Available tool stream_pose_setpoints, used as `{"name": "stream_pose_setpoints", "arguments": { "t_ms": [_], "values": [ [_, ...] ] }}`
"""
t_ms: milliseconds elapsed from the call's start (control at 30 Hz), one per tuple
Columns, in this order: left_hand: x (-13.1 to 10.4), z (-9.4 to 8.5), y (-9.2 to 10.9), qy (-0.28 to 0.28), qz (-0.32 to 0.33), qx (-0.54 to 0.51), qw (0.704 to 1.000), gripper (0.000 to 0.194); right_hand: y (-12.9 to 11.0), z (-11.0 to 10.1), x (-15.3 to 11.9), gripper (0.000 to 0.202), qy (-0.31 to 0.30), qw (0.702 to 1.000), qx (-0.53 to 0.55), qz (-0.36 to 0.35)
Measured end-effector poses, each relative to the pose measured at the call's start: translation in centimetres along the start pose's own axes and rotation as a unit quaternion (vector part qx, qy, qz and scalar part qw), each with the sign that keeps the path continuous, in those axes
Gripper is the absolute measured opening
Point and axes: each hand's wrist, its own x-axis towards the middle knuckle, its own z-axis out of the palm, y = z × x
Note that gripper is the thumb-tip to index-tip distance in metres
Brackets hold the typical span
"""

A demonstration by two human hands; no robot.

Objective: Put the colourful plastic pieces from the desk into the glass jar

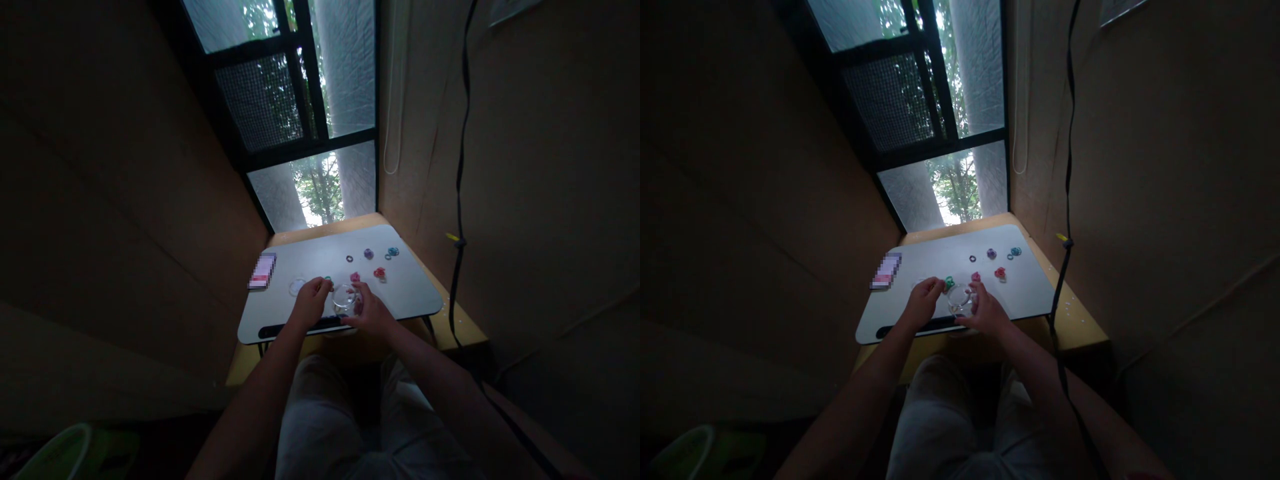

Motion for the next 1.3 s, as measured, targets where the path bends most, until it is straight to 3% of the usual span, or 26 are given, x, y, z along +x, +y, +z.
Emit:
{"name": "stream_pose_setpoints", "arguments": {
  "t_ms": [100, 567, 1000, 1300],
  "values": [
    [0.11, 0.11, -0.16, 0.013, 0.0, -0.002, 1.0, 0.035, 0.09, 0.05, 0.05, 0.092, 0.0, 1.0, 0.004, -0.003],
    [0.05, 0.13, -0.01, -0.043, -0.013, 0.019, 0.999, 0.038, -0.14, -0.02, -0.01, 0.09, -0.008, 1.0, 0.008, 0.006],
    [0.03, 0.35, -0.28, 0.0, -0.028, 0.033, 0.999, 0.034, -0.09, 0.02, -0.05, 0.092, -0.004, 1.0, 0.016, 0.005],
    [0.01, 0.24, -0.1, -0.024, -0.036, 0.045, 0.998, 0.042, -0.28, -0.03, -0.05, 0.091, 0.001, 1.0, 0.013, 0.005]
  ]
}}
